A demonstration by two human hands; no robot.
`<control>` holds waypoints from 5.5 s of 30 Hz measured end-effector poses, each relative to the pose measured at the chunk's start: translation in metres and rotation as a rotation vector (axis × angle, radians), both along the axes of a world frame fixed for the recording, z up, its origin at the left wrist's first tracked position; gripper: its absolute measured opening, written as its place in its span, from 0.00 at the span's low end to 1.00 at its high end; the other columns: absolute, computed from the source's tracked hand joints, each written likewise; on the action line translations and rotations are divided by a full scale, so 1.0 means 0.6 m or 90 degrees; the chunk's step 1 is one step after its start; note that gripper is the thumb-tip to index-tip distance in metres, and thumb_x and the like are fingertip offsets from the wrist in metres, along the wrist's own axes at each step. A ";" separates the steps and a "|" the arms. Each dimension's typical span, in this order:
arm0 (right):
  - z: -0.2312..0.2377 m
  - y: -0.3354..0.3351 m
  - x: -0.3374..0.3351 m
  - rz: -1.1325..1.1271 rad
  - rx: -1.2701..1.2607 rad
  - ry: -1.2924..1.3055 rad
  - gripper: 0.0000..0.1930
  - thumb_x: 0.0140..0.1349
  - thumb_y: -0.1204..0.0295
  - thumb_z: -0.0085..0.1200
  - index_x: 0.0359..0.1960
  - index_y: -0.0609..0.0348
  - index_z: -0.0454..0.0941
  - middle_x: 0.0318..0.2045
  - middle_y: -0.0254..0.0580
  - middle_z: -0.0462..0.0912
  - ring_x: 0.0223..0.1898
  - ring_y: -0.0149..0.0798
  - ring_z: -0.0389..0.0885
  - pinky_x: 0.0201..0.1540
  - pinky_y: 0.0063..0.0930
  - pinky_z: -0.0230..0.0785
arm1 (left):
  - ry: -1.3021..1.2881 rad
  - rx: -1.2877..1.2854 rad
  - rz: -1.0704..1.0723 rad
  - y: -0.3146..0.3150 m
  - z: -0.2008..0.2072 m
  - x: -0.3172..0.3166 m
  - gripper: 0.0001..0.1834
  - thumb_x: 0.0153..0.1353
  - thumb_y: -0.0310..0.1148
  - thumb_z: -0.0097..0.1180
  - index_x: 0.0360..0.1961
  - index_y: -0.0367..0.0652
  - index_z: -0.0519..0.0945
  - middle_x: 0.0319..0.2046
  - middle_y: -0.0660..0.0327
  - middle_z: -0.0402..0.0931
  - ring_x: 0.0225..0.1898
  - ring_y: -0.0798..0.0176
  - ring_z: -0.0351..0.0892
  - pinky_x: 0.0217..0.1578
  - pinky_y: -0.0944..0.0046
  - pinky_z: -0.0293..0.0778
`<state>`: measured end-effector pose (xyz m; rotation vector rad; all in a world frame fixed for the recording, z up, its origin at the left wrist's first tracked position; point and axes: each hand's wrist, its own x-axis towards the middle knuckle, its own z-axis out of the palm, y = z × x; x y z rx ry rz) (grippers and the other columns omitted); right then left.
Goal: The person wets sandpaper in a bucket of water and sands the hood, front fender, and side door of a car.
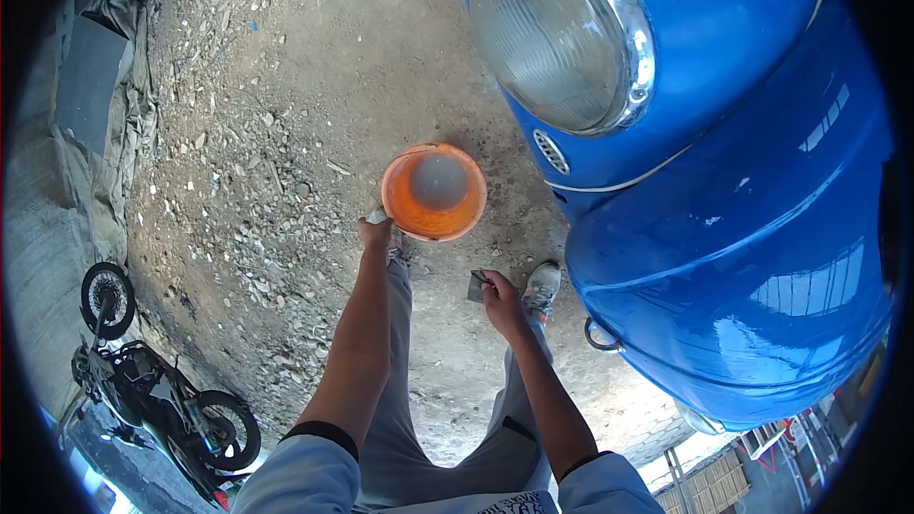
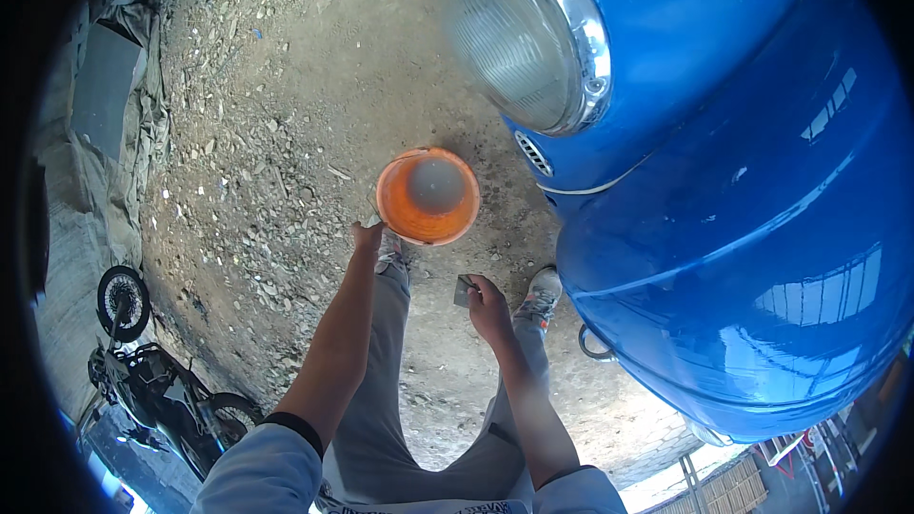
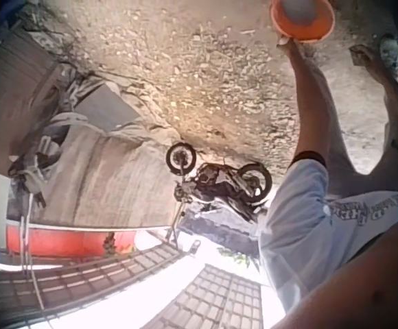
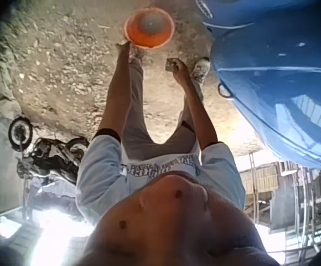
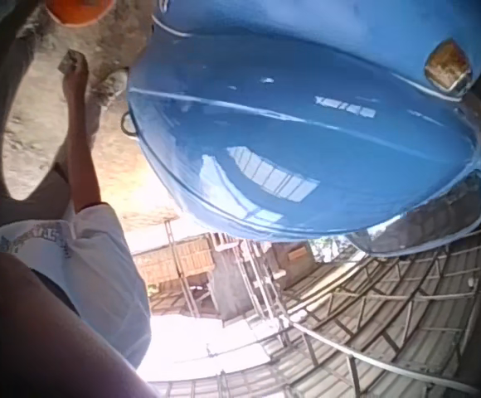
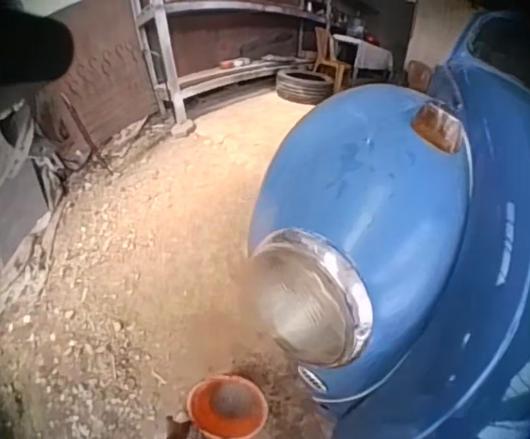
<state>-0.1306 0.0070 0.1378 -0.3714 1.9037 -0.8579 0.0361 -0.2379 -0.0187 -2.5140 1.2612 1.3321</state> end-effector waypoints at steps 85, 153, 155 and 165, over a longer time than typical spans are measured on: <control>0.248 -1.387 -0.848 -0.355 -0.131 0.479 0.18 0.60 0.79 0.48 0.53 0.52 0.73 0.36 0.52 0.83 0.35 0.60 0.84 0.38 0.51 0.78 | 0.147 0.135 -0.801 -1.313 0.622 -1.154 0.17 0.50 0.37 0.63 0.26 0.29 0.83 0.19 0.52 0.82 0.26 0.64 0.83 0.29 0.56 0.74; 0.632 -0.864 -1.177 -0.443 0.481 0.586 0.28 0.74 0.57 0.42 0.75 0.46 0.62 0.77 0.43 0.55 0.79 0.42 0.47 0.80 0.48 0.35 | 0.509 0.112 -0.969 -0.636 0.727 -1.626 0.38 0.70 0.44 0.30 0.75 0.31 0.48 0.74 0.37 0.49 0.70 0.38 0.62 0.68 0.45 0.65; 0.615 -0.851 -1.193 -0.423 0.452 0.588 0.26 0.73 0.59 0.46 0.72 0.45 0.67 0.77 0.42 0.58 0.78 0.43 0.51 0.80 0.47 0.39 | 0.519 0.140 -0.945 -0.627 0.726 -1.619 0.38 0.70 0.43 0.30 0.75 0.31 0.48 0.73 0.37 0.50 0.69 0.39 0.63 0.67 0.46 0.67; 0.618 -0.860 -0.892 -0.803 0.614 0.569 0.29 0.70 0.65 0.46 0.73 0.48 0.65 0.76 0.47 0.59 0.78 0.50 0.53 0.78 0.50 0.43 | 0.466 0.132 -0.939 -0.628 0.745 -1.607 0.37 0.70 0.43 0.29 0.77 0.39 0.48 0.71 0.39 0.56 0.66 0.39 0.68 0.65 0.46 0.70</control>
